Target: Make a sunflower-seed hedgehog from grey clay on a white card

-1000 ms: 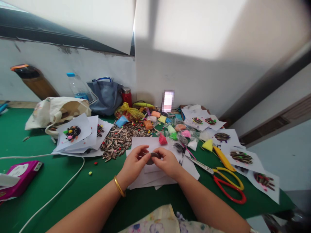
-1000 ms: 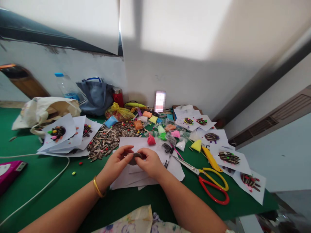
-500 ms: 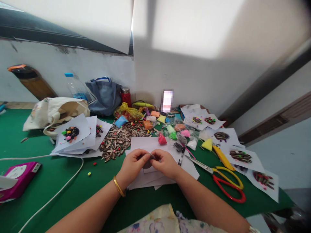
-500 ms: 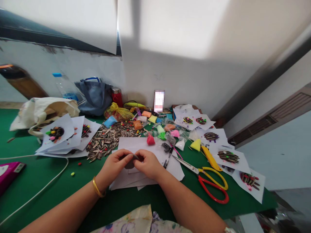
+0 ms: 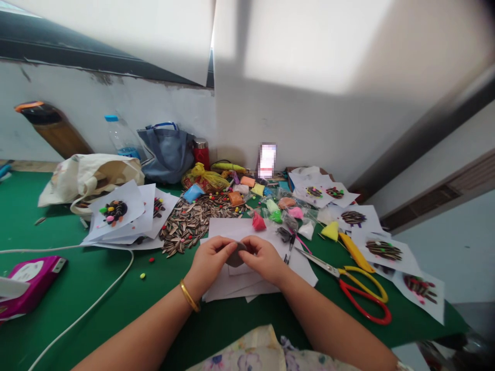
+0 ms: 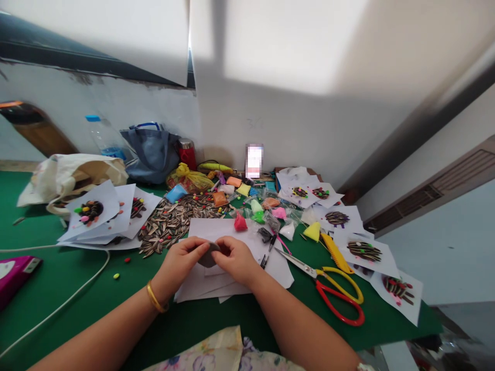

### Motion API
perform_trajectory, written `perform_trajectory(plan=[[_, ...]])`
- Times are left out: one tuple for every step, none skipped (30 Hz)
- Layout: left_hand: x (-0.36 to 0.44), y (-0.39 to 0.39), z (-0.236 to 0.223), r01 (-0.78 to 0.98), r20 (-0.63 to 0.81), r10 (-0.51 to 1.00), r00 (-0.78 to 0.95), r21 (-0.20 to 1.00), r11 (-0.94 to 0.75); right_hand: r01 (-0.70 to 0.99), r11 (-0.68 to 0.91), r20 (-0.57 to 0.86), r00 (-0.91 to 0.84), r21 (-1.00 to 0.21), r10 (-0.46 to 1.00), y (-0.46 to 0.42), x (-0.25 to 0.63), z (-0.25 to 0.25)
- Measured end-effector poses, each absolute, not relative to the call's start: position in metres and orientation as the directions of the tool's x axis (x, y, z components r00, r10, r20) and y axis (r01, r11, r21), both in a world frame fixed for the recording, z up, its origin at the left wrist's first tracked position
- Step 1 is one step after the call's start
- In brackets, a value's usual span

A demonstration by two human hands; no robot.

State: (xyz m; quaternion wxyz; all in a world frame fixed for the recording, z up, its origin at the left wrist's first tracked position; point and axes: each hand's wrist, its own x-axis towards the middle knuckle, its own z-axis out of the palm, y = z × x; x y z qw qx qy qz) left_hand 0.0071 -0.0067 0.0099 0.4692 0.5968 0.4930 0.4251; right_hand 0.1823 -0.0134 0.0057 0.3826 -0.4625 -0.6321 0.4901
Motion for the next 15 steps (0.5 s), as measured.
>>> perform_trajectory(plan=[[0.0072, -0.0068, 0.0097, 0.184, 0.052, 0.988, 0.147, 0.980, -0.079, 0.210, 0.090, 0.028, -0.279, -0.974, 0.960, -0.0134, 0.1822, 0.0063], [0.0075, -0.0069, 0.0096, 0.188, 0.075, 0.986, 0.152, 0.977, -0.104, 0.224, 0.094, 0.029, -0.281, -0.970, 0.959, -0.0133, 0.1821, 0.0068], [0.0079, -0.0071, 0.0095, 0.202, 0.107, 0.981, 0.162, 0.969, -0.139, 0.249, 0.106, 0.032, -0.283, -0.963, 0.959, -0.0134, 0.1820, 0.0071], [0.0082, -0.0072, 0.0096, 0.220, 0.135, 0.976, 0.171, 0.960, -0.171, 0.278, 0.121, 0.039, -0.284, -0.953, 0.958, -0.0136, 0.1819, 0.0074], [0.0085, -0.0073, 0.0098, 0.235, 0.149, 0.973, 0.177, 0.953, -0.189, 0.305, 0.139, 0.049, -0.284, -0.942, 0.958, -0.0138, 0.1818, 0.0074], [0.0087, -0.0074, 0.0100, 0.240, 0.144, 0.974, 0.174, 0.953, -0.184, 0.327, 0.157, 0.063, -0.280, -0.932, 0.958, -0.0139, 0.1819, 0.0073], [0.0088, -0.0075, 0.0104, 0.233, 0.120, 0.979, 0.162, 0.960, -0.156, 0.340, 0.172, 0.077, -0.276, -0.925, 0.958, -0.0141, 0.1820, 0.0071], [0.0089, -0.0076, 0.0109, 0.213, 0.083, 0.986, 0.142, 0.971, -0.112, 0.344, 0.180, 0.084, -0.276, -0.922, 0.957, -0.0141, 0.1822, 0.0067], [0.0089, -0.0077, 0.0114, 0.181, 0.045, 0.991, 0.123, 0.981, -0.067, 0.337, 0.180, 0.085, -0.279, -0.924, 0.957, -0.0140, 0.1825, 0.0062], [0.0089, -0.0080, 0.0120, 0.147, 0.015, 0.993, 0.118, 0.989, -0.033, 0.319, 0.171, 0.079, -0.281, -0.932, 0.956, -0.0137, 0.1828, 0.0057], [0.0089, -0.0082, 0.0124, 0.118, 0.000, 0.993, 0.122, 0.993, -0.014, 0.294, 0.154, 0.068, -0.282, -0.943, 0.957, -0.0134, 0.1830, 0.0053], [0.0090, -0.0085, 0.0128, 0.096, -0.002, 0.992, 0.127, 0.995, -0.010, 0.265, 0.133, 0.057, -0.276, -0.955, 0.959, -0.0131, 0.1832, 0.0051], [0.0093, -0.0088, 0.0129, 0.083, 0.005, 0.991, 0.134, 0.996, -0.016, 0.240, 0.115, 0.049, -0.266, -0.964, 0.963, -0.0129, 0.1832, 0.0052], [0.0095, -0.0090, 0.0129, 0.075, 0.016, 0.990, 0.139, 0.997, -0.027, 0.223, 0.104, 0.046, -0.252, -0.969, 0.967, -0.0128, 0.1831, 0.0055], [0.0098, -0.0089, 0.0127, 0.075, 0.024, 0.989, 0.144, 0.997, -0.035, 0.214, 0.101, 0.048, -0.242, -0.971, 0.969, -0.0127, 0.1829, 0.0062]])
